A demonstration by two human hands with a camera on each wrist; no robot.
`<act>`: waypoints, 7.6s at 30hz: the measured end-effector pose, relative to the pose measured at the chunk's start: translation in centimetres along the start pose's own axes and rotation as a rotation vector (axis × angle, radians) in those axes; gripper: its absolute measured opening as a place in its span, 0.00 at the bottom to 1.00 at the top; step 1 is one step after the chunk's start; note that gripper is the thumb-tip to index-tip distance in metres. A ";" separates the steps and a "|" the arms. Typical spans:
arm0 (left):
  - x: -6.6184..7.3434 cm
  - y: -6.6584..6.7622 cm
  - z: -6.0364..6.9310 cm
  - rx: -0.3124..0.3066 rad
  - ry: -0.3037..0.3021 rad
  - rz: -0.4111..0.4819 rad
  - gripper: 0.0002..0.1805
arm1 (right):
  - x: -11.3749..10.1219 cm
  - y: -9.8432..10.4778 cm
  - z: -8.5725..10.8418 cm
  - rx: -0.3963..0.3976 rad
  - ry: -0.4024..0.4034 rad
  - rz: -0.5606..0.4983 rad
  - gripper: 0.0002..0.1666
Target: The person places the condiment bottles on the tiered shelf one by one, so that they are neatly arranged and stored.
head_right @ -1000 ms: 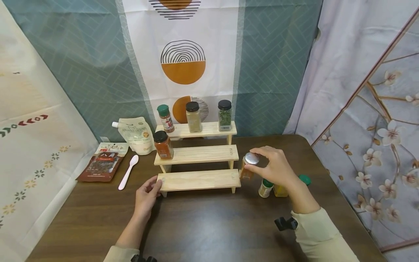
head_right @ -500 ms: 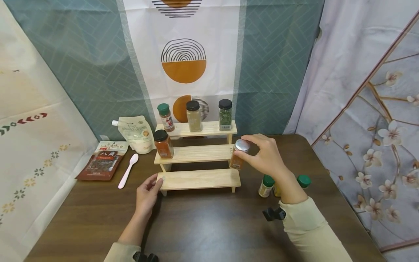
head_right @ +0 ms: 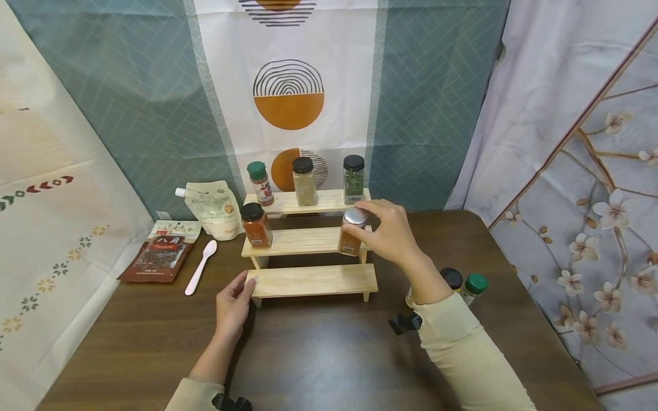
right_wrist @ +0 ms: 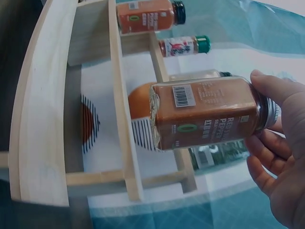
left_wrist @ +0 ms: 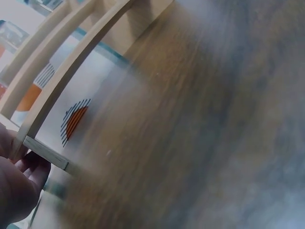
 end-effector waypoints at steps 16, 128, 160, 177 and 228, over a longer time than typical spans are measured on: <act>0.1 0.2 -0.3 0.042 -0.007 -0.041 0.22 | -0.7 -3.7 -2.6 -0.020 0.016 -0.049 0.26; -0.4 0.3 -0.7 0.018 -0.043 -0.063 0.22 | 7.6 5.2 12.1 -0.538 -0.118 0.174 0.31; -0.2 0.4 -0.7 0.034 -0.035 -0.082 0.21 | 7.0 5.7 9.8 -0.204 -0.017 0.223 0.28; -0.3 0.5 -0.6 0.051 -0.042 -0.081 0.21 | 4.6 5.1 4.2 -0.100 -0.025 0.148 0.26; -0.2 0.4 -0.7 0.028 -0.050 -0.070 0.21 | 4.3 -1.4 -1.0 -0.268 -0.144 0.080 0.35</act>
Point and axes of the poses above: each hand's wrist, its own z-axis away from the middle knuckle, its own y-axis out of the back of the hand, x = y × z, the point moved 4 cm from there along -z, towards the middle knuckle, and after that the axes turned 1 degree about -x, right-handed, at the moved point
